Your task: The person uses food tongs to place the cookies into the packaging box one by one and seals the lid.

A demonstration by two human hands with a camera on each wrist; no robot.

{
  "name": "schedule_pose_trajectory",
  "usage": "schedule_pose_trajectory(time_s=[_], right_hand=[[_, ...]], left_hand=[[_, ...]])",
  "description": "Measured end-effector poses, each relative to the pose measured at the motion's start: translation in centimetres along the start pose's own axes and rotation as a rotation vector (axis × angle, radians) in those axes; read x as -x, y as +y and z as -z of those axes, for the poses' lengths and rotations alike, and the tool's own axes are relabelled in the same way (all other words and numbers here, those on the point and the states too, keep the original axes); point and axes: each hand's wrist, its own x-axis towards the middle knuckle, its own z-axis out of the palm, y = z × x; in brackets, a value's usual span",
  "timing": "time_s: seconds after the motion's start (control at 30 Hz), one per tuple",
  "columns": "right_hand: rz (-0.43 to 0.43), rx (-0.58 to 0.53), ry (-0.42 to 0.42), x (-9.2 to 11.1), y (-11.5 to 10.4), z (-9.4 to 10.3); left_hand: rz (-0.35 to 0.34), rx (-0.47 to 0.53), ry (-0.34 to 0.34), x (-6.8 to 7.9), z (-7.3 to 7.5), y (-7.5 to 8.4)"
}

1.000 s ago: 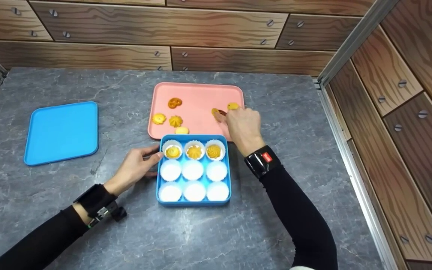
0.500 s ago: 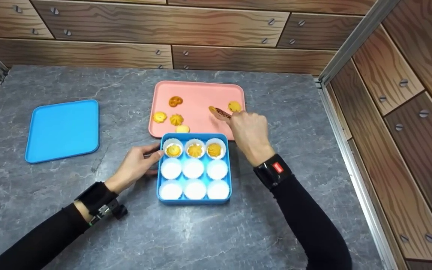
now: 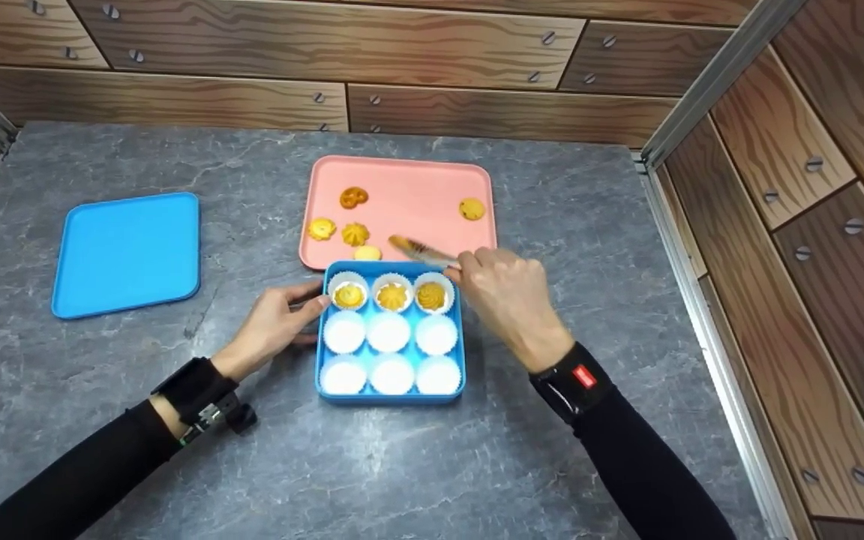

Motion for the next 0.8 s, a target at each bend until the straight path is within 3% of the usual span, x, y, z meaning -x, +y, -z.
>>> schedule_pose_trajectory(time_s=[0.33,0.6,0.8], right_hand=[[0.194,-0.061,0.02,0.8,-2.5,-0.1],[0.322,-0.114,0.006,0.9,-3.1,-0.6],[0.422,-0.13,0.089,0.3,-3.7,-1.3]], left_hand=[[-0.001,-0.005,-0.002,-0.1,-0.2,-0.3],[-0.001,0.013,-0.006,-0.1,-0.2,-0.2],[0.008,0.0,0.006,-0.2,-0.1,-0.1]])
